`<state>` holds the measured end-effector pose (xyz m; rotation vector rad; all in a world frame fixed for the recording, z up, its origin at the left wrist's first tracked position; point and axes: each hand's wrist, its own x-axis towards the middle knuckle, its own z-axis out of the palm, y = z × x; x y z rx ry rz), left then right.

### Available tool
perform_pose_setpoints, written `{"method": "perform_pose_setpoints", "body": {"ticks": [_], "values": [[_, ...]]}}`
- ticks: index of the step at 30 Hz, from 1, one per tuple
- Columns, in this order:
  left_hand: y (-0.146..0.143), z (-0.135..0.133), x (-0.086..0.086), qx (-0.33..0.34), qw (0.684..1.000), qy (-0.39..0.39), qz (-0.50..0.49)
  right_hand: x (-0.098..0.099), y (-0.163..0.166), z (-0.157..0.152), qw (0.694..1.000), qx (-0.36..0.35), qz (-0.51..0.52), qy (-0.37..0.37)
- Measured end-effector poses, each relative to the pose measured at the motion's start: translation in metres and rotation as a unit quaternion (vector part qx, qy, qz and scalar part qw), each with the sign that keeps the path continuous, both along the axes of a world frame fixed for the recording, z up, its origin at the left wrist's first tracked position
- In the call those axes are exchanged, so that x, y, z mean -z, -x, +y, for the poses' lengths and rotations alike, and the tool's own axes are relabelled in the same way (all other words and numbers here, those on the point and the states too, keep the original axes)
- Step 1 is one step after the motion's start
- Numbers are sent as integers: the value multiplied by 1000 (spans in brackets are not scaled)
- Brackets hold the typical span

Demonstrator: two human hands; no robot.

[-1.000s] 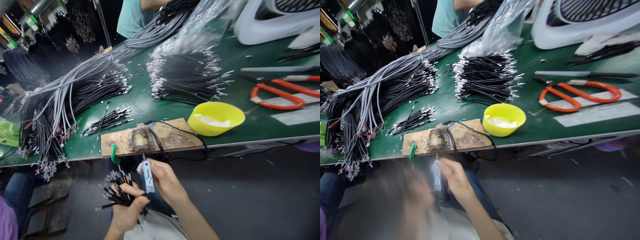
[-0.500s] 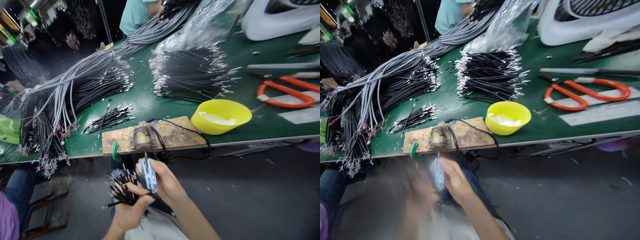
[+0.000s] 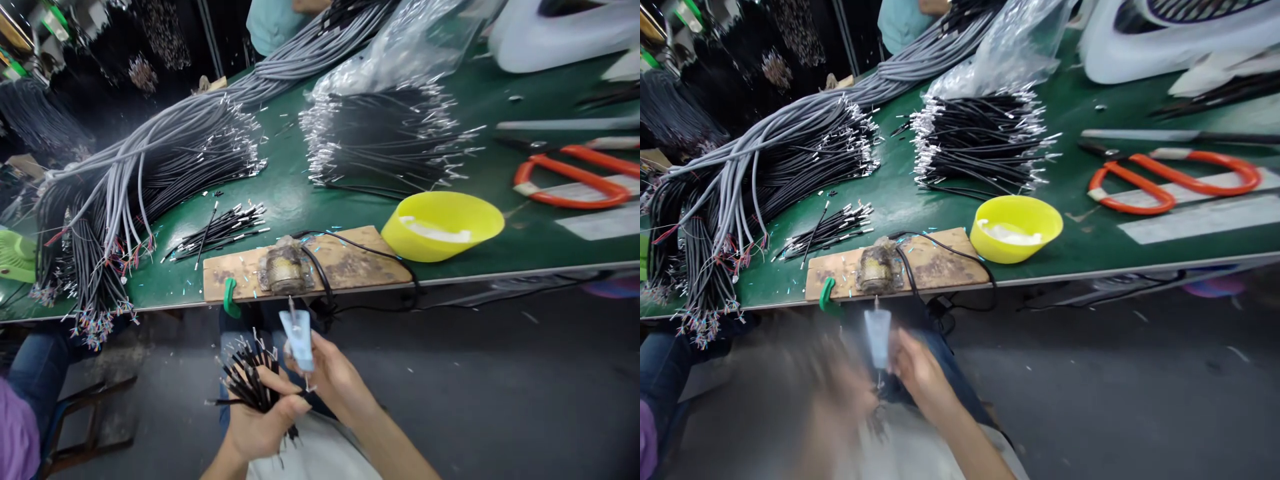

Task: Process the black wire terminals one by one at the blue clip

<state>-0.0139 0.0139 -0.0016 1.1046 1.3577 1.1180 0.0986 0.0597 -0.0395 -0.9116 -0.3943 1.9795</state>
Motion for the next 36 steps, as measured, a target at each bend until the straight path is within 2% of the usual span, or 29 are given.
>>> {"method": "perform_pose_setpoints", "body": {"ticks": [4, 9, 11, 15, 18, 22, 25, 30, 36], "values": [[3, -9, 7, -20, 995, 68, -64, 12, -10, -20, 990, -27, -103, -94], [-2, -22, 32, -45, 985, 124, -108, 9, -23, -31, 960, -44, -213, -174], [-6, -28, 41, -85, 979, 137, -120, 5, -24, -32, 950, -48, -245, -185], [-16, -39, 51, -215, 952, 158, -150, 1, -19, -40, 931, -57, -289, -217], [-21, -47, 54, -248, 937, 172, -174, 5, -13, -50, 902, -64, -327, -275], [-24, -55, 51, -209, 953, 155, -155, 10, -5, -61, 839, -46, -418, -346], [-24, -59, 50, -171, 968, 133, -128, 8, -3, -63, 813, -50, -446, -371], [-22, -66, 56, -124, 983, 103, -88, 2, -10, -59, 822, -131, -413, -370], [-19, -75, 60, -91, 985, 73, -130, 2, -16, -56, 858, -121, -374, -332]]}}
